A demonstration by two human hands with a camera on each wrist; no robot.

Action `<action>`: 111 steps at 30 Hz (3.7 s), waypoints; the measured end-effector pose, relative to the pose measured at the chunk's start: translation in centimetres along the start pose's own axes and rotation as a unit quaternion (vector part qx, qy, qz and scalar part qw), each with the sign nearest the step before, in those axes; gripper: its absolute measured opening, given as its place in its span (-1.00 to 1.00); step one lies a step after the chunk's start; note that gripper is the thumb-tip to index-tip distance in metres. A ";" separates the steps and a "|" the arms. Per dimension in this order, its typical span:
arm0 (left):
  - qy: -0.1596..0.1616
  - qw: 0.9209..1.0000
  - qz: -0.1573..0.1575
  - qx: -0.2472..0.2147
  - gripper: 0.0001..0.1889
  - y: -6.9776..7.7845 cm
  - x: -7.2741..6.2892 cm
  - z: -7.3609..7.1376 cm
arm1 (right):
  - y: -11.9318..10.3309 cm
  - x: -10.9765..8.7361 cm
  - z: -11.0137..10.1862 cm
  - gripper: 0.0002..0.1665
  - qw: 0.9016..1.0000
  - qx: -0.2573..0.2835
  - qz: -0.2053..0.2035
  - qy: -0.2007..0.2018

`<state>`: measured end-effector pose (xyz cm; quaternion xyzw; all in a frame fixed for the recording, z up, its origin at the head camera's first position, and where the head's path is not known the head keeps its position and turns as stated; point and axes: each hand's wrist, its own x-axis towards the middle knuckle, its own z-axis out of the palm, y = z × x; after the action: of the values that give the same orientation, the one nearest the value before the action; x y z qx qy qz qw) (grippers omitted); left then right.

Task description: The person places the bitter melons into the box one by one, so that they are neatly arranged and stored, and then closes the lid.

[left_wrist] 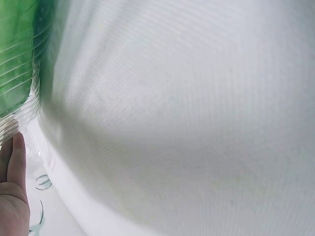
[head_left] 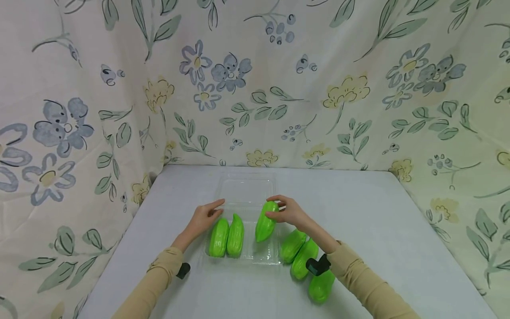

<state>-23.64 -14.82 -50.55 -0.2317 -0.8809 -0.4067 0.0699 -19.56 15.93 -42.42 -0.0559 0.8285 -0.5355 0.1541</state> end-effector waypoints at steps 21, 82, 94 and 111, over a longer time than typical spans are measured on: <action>-0.004 1.000 0.004 -0.005 -0.60 0.0 -0.1 -0.1 | 0.5 0.1 1.8 -0.41 1.000 0.020 -0.018 -0.013; -0.003 1.000 0.003 -0.015 -0.59 -0.3 0.0 0.1 | 1.9 0.8 7.4 -0.44 0.981 -0.160 -0.106 0.041; -0.002 1.000 0.001 -0.013 -0.60 -0.2 0.0 0.0 | 2.2 1.2 7.8 -0.39 0.980 -0.179 -0.080 0.044; -0.007 1.000 -0.002 -0.019 -0.58 -0.4 0.0 0.0 | 1.7 1.1 8.1 -0.45 0.976 -0.197 -0.075 0.053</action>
<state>-23.79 -15.06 -50.86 -0.2342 -0.8737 -0.4222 0.0590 -17.87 9.27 -47.21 -0.1191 0.9181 -0.3739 0.0557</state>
